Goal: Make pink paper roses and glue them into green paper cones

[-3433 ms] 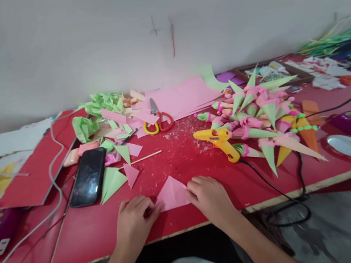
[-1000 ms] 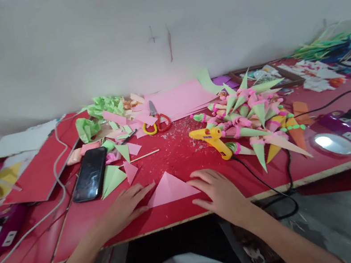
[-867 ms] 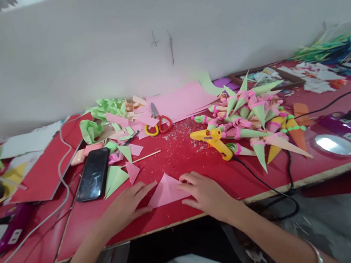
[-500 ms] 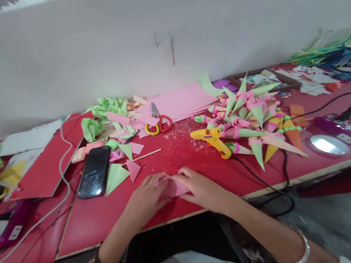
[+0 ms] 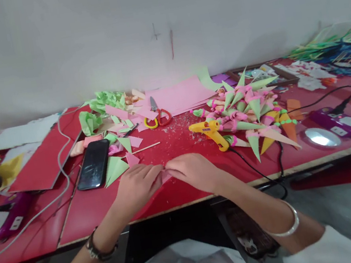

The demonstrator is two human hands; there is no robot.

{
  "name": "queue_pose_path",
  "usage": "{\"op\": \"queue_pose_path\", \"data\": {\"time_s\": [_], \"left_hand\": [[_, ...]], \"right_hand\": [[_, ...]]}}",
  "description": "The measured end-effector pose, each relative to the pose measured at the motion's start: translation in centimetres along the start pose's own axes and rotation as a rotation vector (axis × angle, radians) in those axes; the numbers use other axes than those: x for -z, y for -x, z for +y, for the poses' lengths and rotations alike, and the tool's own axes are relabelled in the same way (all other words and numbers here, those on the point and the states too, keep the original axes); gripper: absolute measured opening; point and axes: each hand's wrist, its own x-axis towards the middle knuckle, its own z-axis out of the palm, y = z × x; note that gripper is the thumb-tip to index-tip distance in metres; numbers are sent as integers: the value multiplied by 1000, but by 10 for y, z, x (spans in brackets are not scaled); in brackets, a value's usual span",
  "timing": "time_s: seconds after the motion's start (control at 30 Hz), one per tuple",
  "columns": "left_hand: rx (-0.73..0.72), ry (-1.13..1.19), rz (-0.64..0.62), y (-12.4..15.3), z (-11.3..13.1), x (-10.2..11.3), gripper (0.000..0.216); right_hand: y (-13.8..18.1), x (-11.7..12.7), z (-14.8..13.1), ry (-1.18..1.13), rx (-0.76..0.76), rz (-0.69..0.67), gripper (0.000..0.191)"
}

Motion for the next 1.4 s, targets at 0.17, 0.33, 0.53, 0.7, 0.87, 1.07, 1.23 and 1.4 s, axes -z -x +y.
{"op": "queue_pose_path", "data": {"time_s": [0.17, 0.33, 0.53, 0.7, 0.87, 1.07, 1.23, 1.4], "left_hand": [[-27, -77, 218, -9, 6, 10, 28], [-90, -130, 282, -5, 0, 12, 24], [21, -216, 244, 17, -34, 9, 21], [389, -104, 205, 24, -51, 15, 20], [215, 429, -82, 11, -30, 26, 22], [151, 481, -254, 7, -9, 18, 40], [213, 677, -339, 6, 0, 21, 45], [346, 823, -440, 20, -11, 25, 45]], "right_hand": [[-3, 25, -9, -137, 45, -12, 25], [1, 35, -11, -196, 63, -16, 30], [10, 49, 3, -232, 10, -28, 26], [15, 53, 12, -208, -8, -34, 24], [9, 45, 12, -224, 75, -89, 26], [-1, 27, 0, 124, 146, 122, 17], [-8, 6, -17, 166, 226, 151, 14], [1, 2, 11, 171, 128, 157, 14]]}}
